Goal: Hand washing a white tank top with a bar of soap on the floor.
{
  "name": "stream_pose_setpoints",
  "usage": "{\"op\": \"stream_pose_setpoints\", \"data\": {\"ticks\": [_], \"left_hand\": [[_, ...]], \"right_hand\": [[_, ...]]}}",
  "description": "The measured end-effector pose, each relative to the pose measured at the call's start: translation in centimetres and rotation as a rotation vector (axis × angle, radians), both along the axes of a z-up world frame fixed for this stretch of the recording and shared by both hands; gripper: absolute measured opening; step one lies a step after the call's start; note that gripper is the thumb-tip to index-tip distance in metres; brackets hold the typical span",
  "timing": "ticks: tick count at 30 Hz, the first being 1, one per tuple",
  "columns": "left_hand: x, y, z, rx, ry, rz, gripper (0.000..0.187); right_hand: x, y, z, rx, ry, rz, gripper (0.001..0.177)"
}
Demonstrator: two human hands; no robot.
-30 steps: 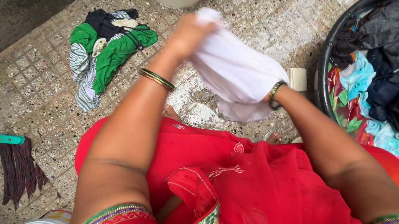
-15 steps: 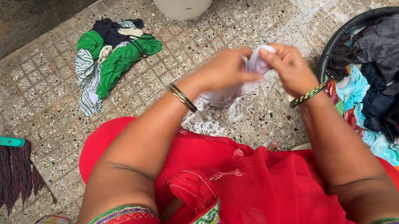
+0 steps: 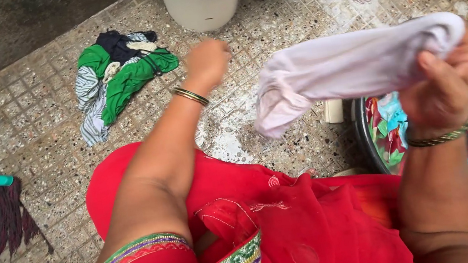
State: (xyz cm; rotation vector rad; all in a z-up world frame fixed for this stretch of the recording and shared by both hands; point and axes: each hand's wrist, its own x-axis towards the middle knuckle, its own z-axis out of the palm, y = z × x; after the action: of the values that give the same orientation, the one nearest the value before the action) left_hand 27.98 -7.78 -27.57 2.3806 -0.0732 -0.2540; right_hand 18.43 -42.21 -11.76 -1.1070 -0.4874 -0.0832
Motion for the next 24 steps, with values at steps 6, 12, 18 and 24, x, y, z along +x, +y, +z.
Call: {"op": "stream_pose_setpoints", "data": {"ticks": [6,12,18,24], "left_hand": [[-1.8,-5.3,3.9,-0.854,0.041,-0.295,0.023],[-5.0,-7.7,4.9,-0.669,-0.214,-0.475,0.02],[-4.0,-6.6,5.2,-0.895,-0.104,-0.416,0.007],[-3.3,-5.5,7.5,-1.102,-0.079,-0.414,0.013]], "right_hand": [[0.0,-0.2,-1.8,-0.292,0.074,0.066,0.036],[1.6,2.5,-3.1,-0.616,0.049,0.162,0.035],[4.4,0.1,-5.0,-1.209,-0.536,-0.567,0.02],[9.6,-3.1,-23.7,-1.182,-0.112,-0.552,0.035]]}}
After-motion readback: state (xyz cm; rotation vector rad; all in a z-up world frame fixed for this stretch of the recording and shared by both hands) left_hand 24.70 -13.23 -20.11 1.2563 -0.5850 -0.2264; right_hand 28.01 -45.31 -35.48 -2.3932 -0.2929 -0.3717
